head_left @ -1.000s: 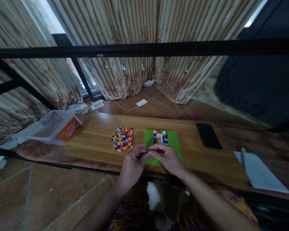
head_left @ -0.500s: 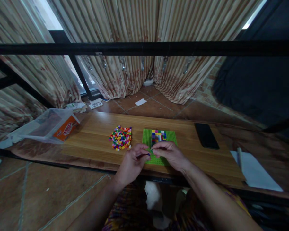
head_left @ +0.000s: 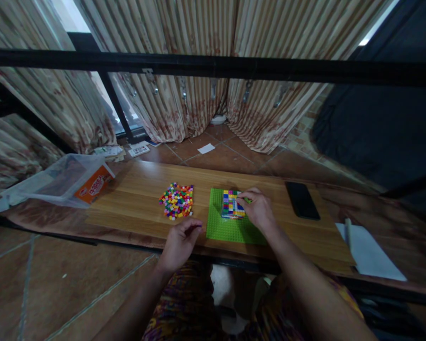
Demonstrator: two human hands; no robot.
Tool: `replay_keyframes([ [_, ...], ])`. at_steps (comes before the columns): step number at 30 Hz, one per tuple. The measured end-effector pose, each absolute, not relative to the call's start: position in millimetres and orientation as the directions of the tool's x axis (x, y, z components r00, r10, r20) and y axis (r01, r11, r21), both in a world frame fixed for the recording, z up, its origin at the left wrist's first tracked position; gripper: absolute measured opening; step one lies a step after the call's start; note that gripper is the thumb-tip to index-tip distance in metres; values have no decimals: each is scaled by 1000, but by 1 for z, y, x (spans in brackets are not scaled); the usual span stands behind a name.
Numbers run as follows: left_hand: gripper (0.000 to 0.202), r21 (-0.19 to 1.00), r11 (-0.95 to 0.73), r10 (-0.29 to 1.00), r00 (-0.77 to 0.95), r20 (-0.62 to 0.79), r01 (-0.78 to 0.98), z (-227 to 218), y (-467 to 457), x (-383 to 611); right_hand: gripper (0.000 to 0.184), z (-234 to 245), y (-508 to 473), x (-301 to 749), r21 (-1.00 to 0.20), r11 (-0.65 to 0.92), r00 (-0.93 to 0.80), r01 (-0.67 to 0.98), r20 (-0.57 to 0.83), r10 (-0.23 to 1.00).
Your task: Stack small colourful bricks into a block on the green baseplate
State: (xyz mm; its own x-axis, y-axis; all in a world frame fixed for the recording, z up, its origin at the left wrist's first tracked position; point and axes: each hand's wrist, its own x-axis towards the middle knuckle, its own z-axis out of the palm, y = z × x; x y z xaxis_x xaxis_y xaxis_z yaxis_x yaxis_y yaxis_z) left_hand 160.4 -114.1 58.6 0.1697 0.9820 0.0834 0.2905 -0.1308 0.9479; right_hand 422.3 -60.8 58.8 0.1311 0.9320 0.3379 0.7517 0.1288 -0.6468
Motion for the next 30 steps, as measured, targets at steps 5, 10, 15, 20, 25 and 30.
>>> replay_keyframes([
  [5, 11, 948, -116, 990, 114, 86, 298, 59, -115, 157, 13, 53, -58, 422, -605, 78, 157, 792, 326, 932],
  [10, 12, 960, -97, 990, 123, 67, 263, 56, -114, 156, 13, 48, -56, 423, -652, 52, 205, 757, 311, 928],
  [15, 12, 963, -99, 991, 111, 73, 252, 55, -115, 155, 14, 47, -56, 421, -670, 65, 200, 739, 311, 929],
  [20, 11, 961, -99, 992, 103, 74, 257, 59, -115, 156, 20, 49, -60, 418, -549, 110, 121, 828, 367, 922],
  [25, 12, 960, -83, 993, 98, 59, 266, 59, -115, 155, 28, 50, -68, 413, -408, 109, 51, 906, 360, 931],
  [30, 13, 963, -56, 995, 91, 34, 263, 56, -115, 152, 28, 49, -76, 411, -365, 109, 26, 925, 348, 937],
])
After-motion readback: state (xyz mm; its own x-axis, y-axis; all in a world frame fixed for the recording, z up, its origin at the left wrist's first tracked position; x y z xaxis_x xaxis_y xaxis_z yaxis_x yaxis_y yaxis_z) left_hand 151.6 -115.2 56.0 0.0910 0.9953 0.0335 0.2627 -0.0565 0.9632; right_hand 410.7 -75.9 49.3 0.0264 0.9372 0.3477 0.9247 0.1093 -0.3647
